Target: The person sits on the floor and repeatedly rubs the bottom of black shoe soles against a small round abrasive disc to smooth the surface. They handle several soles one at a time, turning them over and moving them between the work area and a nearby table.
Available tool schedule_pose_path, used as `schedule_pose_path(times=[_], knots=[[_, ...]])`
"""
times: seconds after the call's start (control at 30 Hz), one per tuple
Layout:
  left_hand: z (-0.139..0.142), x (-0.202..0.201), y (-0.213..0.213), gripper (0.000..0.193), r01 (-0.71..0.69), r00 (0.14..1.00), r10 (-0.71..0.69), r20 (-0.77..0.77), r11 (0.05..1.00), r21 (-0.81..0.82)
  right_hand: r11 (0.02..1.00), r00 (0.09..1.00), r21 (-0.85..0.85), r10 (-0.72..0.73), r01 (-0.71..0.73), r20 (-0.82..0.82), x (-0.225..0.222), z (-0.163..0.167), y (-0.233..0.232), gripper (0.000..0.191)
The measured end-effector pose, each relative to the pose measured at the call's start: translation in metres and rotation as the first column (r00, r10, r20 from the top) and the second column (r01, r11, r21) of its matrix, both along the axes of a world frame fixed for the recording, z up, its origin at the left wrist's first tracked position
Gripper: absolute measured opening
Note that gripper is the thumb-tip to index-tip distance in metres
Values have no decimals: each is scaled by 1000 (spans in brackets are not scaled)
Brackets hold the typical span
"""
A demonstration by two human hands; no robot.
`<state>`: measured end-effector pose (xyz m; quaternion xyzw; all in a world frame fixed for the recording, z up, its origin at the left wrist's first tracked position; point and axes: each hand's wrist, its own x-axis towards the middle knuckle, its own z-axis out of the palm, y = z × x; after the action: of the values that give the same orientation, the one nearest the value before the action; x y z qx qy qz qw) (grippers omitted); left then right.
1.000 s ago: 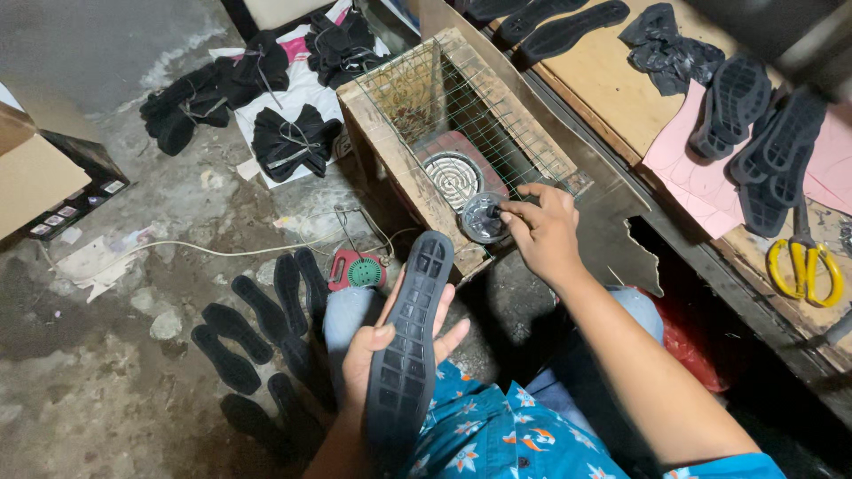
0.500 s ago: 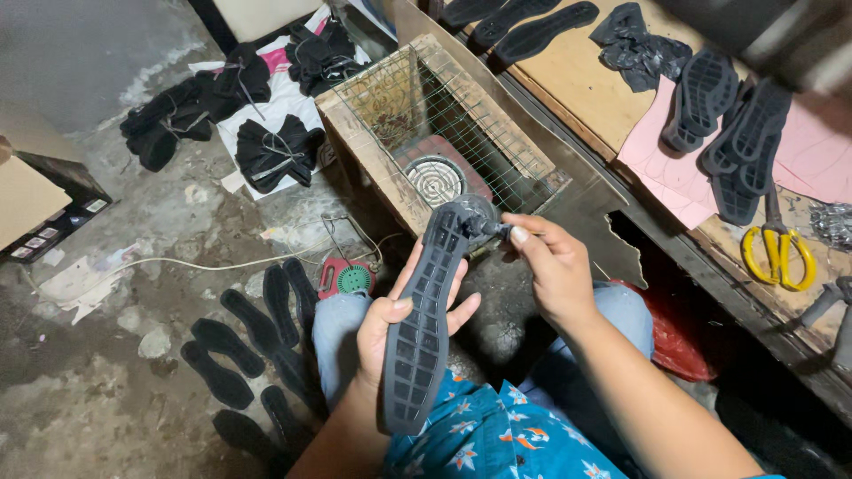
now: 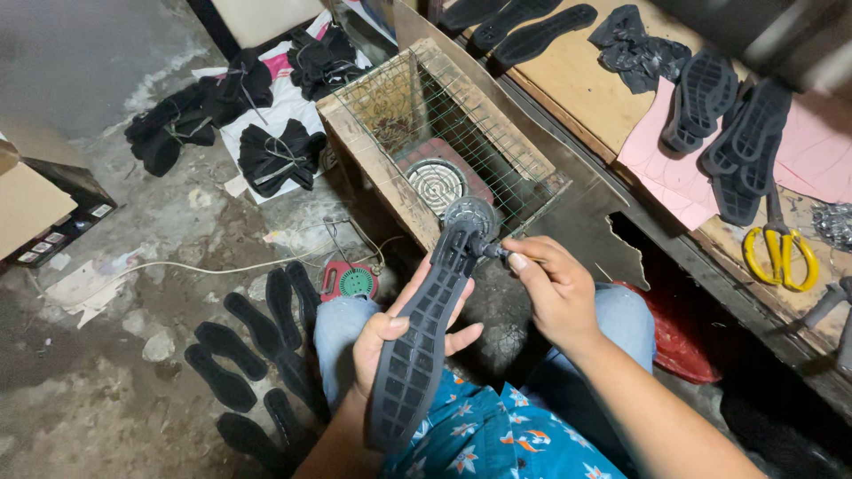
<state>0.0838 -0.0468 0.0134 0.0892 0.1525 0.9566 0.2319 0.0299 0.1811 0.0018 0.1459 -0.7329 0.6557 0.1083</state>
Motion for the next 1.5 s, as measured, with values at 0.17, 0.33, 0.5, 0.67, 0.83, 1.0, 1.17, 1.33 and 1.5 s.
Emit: schedule_pose_path(times=[0.17, 0.33, 0.5, 0.67, 0.83, 1.0, 1.17, 1.33, 1.5], knots=[[-3, 4, 0, 98, 55, 998, -55, 10, 998, 7, 995, 996, 57, -84, 86, -27, 1, 7, -9, 20], [-5, 3, 3, 99, 41, 999, -41, 19, 999, 2, 995, 991, 66, 80, -73, -108, 10, 12, -16, 20], [-4, 3, 4, 99, 47, 999, -47, 5, 999, -9, 994, 990, 47, -88, 94, -110, 5, 12, -14, 20], [-7, 3, 4, 98, 57, 998, -57, -3, 997, -45, 992, 992, 119, -36, 50, -117, 7, 13, -10, 21], [-12, -2, 11, 93, 91, 995, -88, -49, 993, 70, 958, 961, 286, 46, 35, -272, 23, 25, -17, 21], [-11, -3, 16, 79, 185, 982, -154, -106, 888, 420, 914, 920, 401, 214, -70, -328, 30, 39, -24, 21], [-7, -4, 17, 84, 81, 996, -84, 8, 977, 196, 932, 964, 354, 24, 74, -265, 24, 49, -27, 20], [-9, -10, 18, 85, -15, 998, 9, 66, 996, 90, 903, 901, 416, 262, -103, -346, 46, 47, -29, 20], [-17, -14, 18, 69, -9, 995, -30, 97, 926, 378, 981, 997, 187, -44, 55, -63, 19, 29, -12, 21]])
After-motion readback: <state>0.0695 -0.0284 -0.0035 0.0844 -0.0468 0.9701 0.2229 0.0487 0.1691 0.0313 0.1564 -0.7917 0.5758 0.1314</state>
